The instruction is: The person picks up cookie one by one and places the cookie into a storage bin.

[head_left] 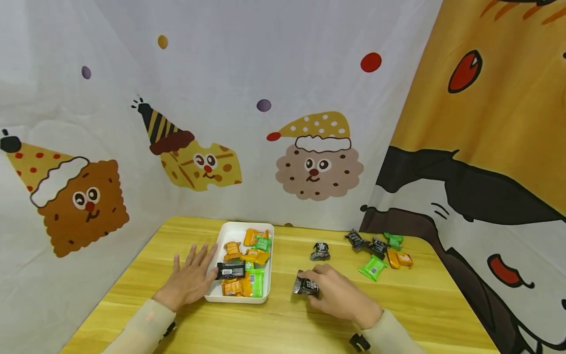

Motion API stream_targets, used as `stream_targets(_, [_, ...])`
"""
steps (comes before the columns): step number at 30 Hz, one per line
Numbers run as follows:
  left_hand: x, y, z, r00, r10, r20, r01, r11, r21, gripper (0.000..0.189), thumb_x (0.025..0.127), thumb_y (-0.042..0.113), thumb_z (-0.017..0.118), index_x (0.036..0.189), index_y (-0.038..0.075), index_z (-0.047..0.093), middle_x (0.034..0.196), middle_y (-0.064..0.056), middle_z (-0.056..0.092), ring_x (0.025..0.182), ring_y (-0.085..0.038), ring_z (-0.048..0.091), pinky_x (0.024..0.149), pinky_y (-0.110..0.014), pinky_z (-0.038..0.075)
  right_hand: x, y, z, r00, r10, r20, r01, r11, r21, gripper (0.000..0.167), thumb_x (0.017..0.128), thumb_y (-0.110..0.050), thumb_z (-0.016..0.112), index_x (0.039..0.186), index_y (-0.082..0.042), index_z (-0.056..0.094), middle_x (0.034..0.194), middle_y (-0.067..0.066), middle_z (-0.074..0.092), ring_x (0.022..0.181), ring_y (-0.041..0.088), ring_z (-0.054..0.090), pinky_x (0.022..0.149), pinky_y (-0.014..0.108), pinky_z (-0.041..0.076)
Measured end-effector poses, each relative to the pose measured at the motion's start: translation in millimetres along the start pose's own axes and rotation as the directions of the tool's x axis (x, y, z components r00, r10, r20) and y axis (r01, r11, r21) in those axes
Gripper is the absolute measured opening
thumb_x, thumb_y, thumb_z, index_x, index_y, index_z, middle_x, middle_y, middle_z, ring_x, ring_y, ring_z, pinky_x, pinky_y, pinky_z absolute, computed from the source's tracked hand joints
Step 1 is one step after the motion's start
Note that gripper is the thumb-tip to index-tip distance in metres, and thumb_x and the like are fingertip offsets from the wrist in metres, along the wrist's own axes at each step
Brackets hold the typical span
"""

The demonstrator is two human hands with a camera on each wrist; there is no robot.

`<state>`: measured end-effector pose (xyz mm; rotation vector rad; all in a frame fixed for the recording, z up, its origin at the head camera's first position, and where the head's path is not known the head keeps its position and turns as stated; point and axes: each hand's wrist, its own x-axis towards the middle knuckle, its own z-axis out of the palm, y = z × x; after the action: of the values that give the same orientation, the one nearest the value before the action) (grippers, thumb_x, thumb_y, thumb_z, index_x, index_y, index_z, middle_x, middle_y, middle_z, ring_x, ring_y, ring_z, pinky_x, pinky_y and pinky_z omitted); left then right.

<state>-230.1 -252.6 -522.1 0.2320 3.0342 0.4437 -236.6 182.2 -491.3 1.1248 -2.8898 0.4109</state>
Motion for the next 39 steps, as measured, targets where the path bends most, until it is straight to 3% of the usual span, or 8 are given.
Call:
stream_targets(6, [-0.5,-0.7,-0.1,1.0,0.0,-0.004,0.0,1.0,0.002,0.075,0.126,0.051,0.041,0.189,0.015,0.02,0.194,-0.027,0.02,0.179,-0.061,0.012,0.135,-0.094,0.003,14.9,-13.0,0.3,0.999,-0.05,-0.015,0.05,0.999,0.006,0.058,0.096,-0.017,0.092,0.153,-0.017,0.078,0.123,0.005,0.08,0.094,0.006,0.063,0.08,0.025,0.062])
stream_targets(13, [-0.2,0.4,-2.0,1.0,-0.01,0.016,0.01,1.0,-0.009,0.076,0.126,0.052,0.04,0.189,0.016,0.018,0.194,-0.026,0.017,0.18,-0.06,0.009,0.135,-0.093,0.0,29.9,-28.4,-0.1,0.992,-0.117,-0.044,0.115,0.993,-0.041,0.059,0.096,-0.019,0.093,0.152,-0.018,0.078,0.124,0.004,0.082,0.097,0.007,0.066,0.085,0.027,0.064])
stream_targets(19, [-0.2,0.7,-3.4,1.0,-0.007,0.017,0.007,1.0,-0.005,0.076,0.126,0.051,0.04,0.189,0.015,0.017,0.194,-0.026,0.016,0.18,-0.06,0.008,0.135,-0.093,0.0,42.8,-41.2,-1.1,0.992,-0.122,-0.042,0.119,0.991,-0.063,0.061,0.097,-0.021,0.093,0.156,-0.022,0.076,0.129,0.005,0.082,0.105,0.014,0.07,0.091,0.03,0.066])
stream_targets(28, [-0.4,-1.2,-1.0,1.0,-0.008,0.012,0.008,1.0,-0.022,0.076,0.126,0.05,0.041,0.189,0.014,0.019,0.194,-0.028,0.018,0.179,-0.062,0.009,0.135,-0.094,0.0,65.7,-58.7,6.5,0.983,-0.18,-0.03,0.178,0.982,-0.056,0.061,0.1,-0.02,0.092,0.158,-0.023,0.074,0.131,0.004,0.082,0.108,0.012,0.07,0.092,0.023,0.064])
stream_targets(39, [0.2,-0.5,-1.0,1.0,-0.012,0.021,0.012,1.0,-0.007,0.076,0.126,0.051,0.04,0.189,0.014,0.017,0.194,-0.028,0.018,0.179,-0.062,0.008,0.134,-0.094,0.0,89.5,-76.7,16.7,0.97,-0.241,-0.018,0.238,0.966,-0.099,0.057,0.103,-0.026,0.091,0.158,-0.023,0.074,0.137,0.004,0.082,0.121,0.014,0.076,0.107,0.026,0.065])
